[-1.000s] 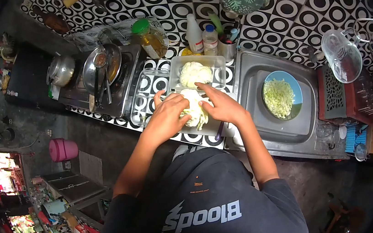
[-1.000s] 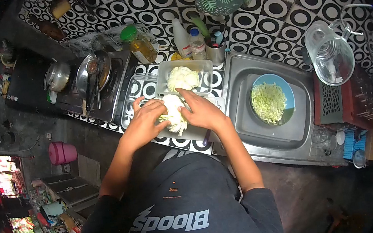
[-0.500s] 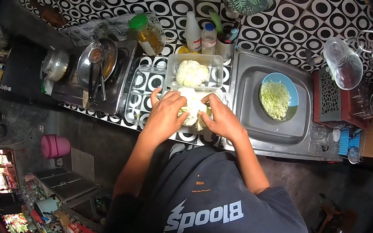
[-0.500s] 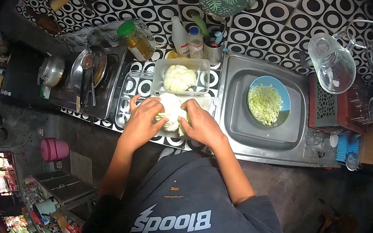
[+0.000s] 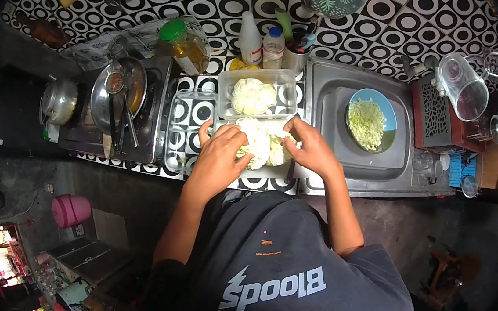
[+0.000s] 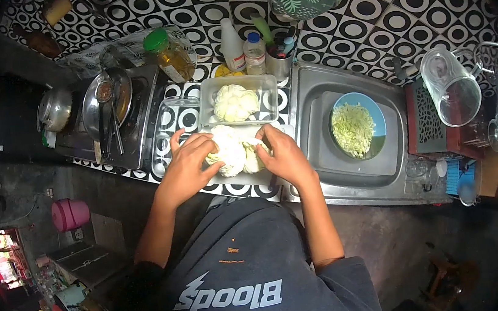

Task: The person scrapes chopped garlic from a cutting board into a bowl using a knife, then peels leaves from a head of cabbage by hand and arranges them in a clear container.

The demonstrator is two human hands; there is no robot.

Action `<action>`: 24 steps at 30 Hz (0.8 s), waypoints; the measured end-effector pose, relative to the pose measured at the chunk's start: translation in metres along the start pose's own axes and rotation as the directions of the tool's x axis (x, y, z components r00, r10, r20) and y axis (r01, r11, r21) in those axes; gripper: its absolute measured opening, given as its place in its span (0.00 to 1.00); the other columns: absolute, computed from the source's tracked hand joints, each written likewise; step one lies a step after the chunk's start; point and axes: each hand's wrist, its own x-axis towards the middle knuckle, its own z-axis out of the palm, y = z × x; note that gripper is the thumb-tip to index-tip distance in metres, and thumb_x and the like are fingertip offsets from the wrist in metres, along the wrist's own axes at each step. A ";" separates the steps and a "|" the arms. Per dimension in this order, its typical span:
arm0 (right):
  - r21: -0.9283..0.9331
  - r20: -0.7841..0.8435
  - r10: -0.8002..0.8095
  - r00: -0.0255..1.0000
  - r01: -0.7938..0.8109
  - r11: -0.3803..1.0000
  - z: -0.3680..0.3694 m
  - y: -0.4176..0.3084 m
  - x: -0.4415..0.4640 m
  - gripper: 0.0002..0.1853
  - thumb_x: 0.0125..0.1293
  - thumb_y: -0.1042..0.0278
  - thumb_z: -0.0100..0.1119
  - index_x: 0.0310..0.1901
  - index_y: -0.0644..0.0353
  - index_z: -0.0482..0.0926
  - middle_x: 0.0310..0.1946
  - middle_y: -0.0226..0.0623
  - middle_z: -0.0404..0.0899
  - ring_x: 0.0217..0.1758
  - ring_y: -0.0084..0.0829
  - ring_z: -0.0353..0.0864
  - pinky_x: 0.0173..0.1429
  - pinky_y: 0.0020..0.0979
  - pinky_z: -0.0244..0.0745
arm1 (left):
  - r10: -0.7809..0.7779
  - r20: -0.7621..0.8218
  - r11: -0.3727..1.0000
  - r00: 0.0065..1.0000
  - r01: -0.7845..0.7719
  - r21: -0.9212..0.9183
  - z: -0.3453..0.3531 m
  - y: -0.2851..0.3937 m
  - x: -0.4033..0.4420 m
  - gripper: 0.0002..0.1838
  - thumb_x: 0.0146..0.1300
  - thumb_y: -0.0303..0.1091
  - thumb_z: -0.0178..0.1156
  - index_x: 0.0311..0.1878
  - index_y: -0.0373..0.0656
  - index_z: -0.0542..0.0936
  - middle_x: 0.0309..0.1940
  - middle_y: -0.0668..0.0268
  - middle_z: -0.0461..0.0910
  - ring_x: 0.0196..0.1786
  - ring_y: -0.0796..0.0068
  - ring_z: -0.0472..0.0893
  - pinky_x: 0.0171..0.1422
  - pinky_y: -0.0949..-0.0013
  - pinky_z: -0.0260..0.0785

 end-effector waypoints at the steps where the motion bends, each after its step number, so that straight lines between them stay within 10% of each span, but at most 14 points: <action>1: -0.006 -0.011 0.007 1.000 -0.007 1.000 0.000 0.000 0.000 0.10 0.62 0.74 0.60 0.43 0.64 0.71 0.34 0.48 0.78 0.38 0.45 0.80 0.45 0.39 0.74 | 0.008 0.014 1.000 1.000 -0.008 -0.012 -0.001 -0.002 0.000 0.13 0.56 0.36 0.69 0.40 0.41 0.77 0.45 0.61 0.80 0.57 0.65 0.78 0.76 0.47 0.43; 6: -0.026 -0.041 0.066 0.997 -0.067 0.997 0.004 -0.005 0.003 0.10 0.63 0.76 0.59 0.44 0.65 0.71 0.36 0.43 0.80 0.39 0.36 0.81 0.45 0.35 0.76 | 0.044 0.062 0.998 0.997 -0.041 -0.045 -0.007 -0.010 0.003 0.14 0.56 0.35 0.70 0.40 0.41 0.77 0.44 0.62 0.80 0.56 0.65 0.78 0.75 0.48 0.45; 16: -0.005 -0.036 0.052 0.998 -0.053 0.999 0.035 -0.039 0.004 0.22 0.68 0.62 0.58 0.59 0.64 0.69 0.56 0.49 0.75 0.57 0.49 0.78 0.60 0.41 0.73 | 0.168 0.067 0.978 0.983 -0.158 -0.138 -0.008 -0.022 0.007 0.11 0.59 0.34 0.67 0.40 0.40 0.77 0.53 0.59 0.75 0.58 0.59 0.76 0.73 0.48 0.47; 24: -0.213 -0.127 0.059 0.990 -0.085 0.973 0.044 -0.044 0.004 0.12 0.68 0.66 0.59 0.47 0.65 0.77 0.38 0.51 0.81 0.41 0.51 0.82 0.45 0.43 0.76 | 0.244 0.128 0.959 0.961 -0.221 -0.175 -0.012 -0.038 0.005 0.11 0.60 0.35 0.66 0.41 0.39 0.78 0.57 0.57 0.73 0.63 0.58 0.73 0.73 0.48 0.48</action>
